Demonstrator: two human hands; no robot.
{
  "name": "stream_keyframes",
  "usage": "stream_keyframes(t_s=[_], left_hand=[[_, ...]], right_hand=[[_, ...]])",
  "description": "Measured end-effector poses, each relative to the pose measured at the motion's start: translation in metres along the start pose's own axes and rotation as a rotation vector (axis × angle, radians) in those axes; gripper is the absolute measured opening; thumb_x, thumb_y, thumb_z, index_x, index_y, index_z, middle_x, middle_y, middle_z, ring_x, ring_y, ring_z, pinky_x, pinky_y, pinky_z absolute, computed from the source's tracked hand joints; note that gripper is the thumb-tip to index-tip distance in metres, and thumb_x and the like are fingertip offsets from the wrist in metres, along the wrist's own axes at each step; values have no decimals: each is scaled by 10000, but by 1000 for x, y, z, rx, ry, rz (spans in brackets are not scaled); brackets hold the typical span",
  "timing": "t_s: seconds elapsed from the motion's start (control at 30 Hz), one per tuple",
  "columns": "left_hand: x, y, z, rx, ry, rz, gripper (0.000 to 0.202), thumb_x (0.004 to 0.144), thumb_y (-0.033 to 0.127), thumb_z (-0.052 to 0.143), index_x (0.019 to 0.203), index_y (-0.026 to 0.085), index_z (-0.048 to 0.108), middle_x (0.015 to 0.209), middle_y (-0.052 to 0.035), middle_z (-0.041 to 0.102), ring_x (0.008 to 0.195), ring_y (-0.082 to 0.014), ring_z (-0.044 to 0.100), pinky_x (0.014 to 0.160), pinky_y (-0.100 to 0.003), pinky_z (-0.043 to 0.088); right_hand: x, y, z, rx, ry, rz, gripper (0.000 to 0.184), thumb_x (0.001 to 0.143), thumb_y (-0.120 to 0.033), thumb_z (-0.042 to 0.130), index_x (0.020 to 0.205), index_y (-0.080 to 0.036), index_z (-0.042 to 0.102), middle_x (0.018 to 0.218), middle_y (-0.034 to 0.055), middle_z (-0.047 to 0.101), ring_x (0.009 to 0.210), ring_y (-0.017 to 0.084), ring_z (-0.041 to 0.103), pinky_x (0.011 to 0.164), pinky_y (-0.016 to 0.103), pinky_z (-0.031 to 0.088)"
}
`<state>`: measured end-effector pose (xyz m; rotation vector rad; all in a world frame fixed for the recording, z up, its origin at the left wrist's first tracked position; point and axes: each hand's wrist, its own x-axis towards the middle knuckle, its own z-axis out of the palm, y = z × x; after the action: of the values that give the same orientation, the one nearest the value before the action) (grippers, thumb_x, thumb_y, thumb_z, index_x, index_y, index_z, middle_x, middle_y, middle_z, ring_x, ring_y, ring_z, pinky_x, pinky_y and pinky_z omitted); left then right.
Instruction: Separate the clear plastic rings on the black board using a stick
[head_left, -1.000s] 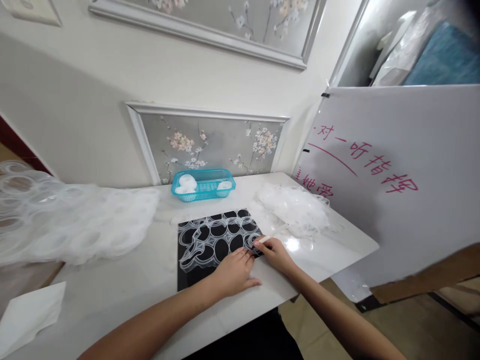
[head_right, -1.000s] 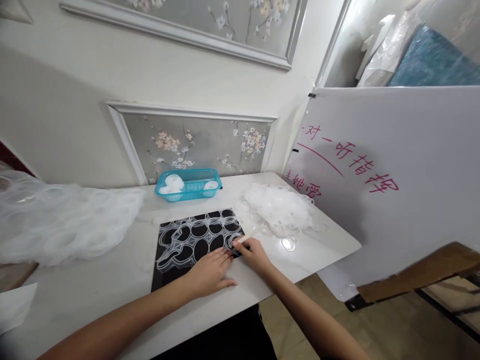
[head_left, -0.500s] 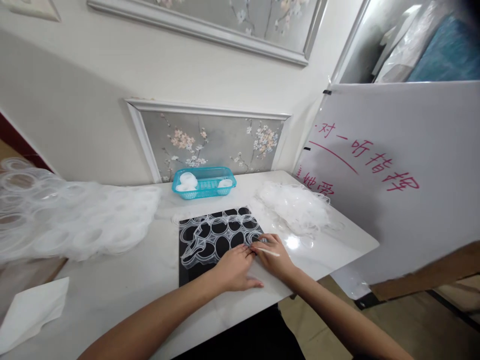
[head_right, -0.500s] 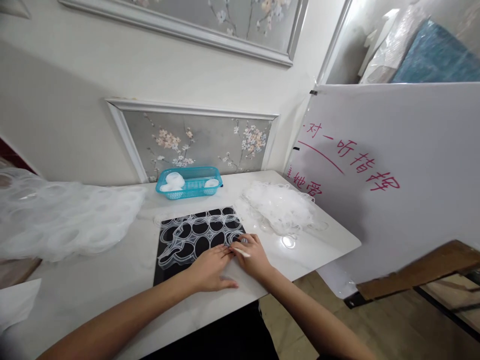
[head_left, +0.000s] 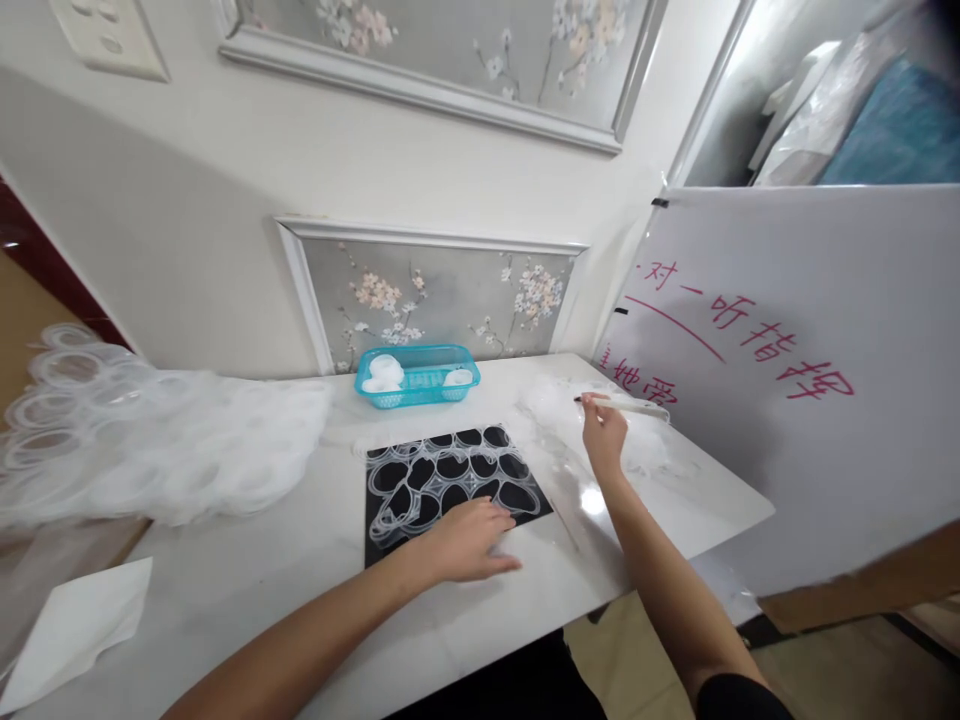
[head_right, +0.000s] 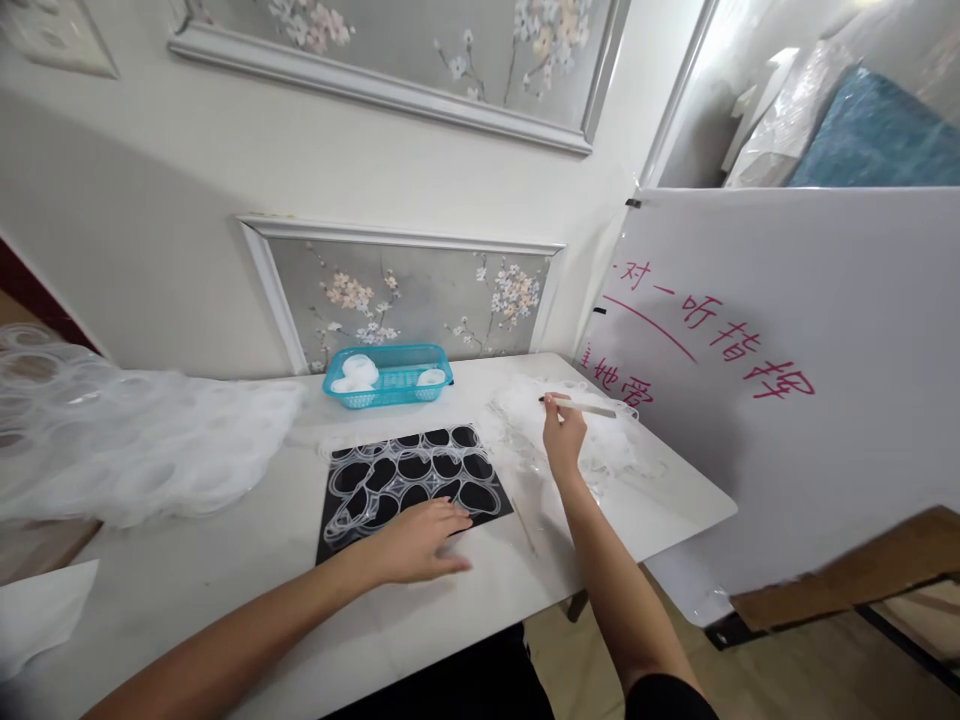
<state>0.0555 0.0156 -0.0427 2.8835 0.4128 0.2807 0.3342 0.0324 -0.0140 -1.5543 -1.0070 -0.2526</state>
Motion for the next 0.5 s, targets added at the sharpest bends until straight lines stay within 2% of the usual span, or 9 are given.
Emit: stream_keyframes(t_s=[0.03,0.1,0.17,0.2,0.27,0.3,0.4,0.5], left_hand=[[-2,-6,-5,43,18,-14,416,828,391,546,1178,167,574,1271,-103,572,1173,-228,516,1069,-356,302],[-6,-25,-18,164,51,-120,466,792,185,535,1258,182,512,1381,-108,464,1262,-241,420,1102,-400,227],[-8,-50,-35,257,28,-329,599,741,82,527,1325,188,441,1444,-123,368,1326,-276,320,1106,-449,183],[-7,-64,-43,254,-19,-472,618,739,68,527,1334,199,425,1440,-123,369,1329,-277,309,1098,-452,194],[-3,-93,-59,233,-78,-612,551,735,125,590,1276,135,482,1284,-192,511,1227,-342,423,1007,-509,310],[0,-106,-65,214,-110,-661,494,732,152,624,1215,120,527,1196,-192,566,1168,-349,474,961,-516,357],[23,-132,-83,114,-186,-763,267,819,268,619,1043,123,599,1040,-102,624,977,-242,588,849,-448,468],[70,-135,-103,-33,-152,-764,246,877,332,560,1001,124,601,984,-50,625,850,-174,611,751,-360,517]], right_hand=[[-5,1,0,28,-26,14,412,883,-431,444,795,-119,700,951,122,697,828,226,625,663,287,435],[-18,2,2,67,-82,30,420,871,-451,458,798,-121,707,975,124,693,866,237,625,626,276,439],[-26,3,5,104,-101,33,421,868,-455,460,801,-123,710,977,125,692,882,242,627,652,287,451],[-28,3,7,122,-99,27,419,868,-454,460,799,-124,711,973,123,693,885,241,629,695,300,456],[-28,3,9,155,-92,20,413,867,-451,466,793,-127,711,958,117,696,887,240,633,783,329,449],[-27,2,10,171,-93,23,409,865,-452,471,794,-129,711,956,112,696,888,240,634,809,336,444],[-26,-1,8,208,-98,47,407,854,-456,494,766,-126,713,948,100,697,878,240,640,807,333,450],[-24,0,3,270,-50,84,384,844,-439,522,755,-118,714,919,98,701,884,241,641,793,324,460]])
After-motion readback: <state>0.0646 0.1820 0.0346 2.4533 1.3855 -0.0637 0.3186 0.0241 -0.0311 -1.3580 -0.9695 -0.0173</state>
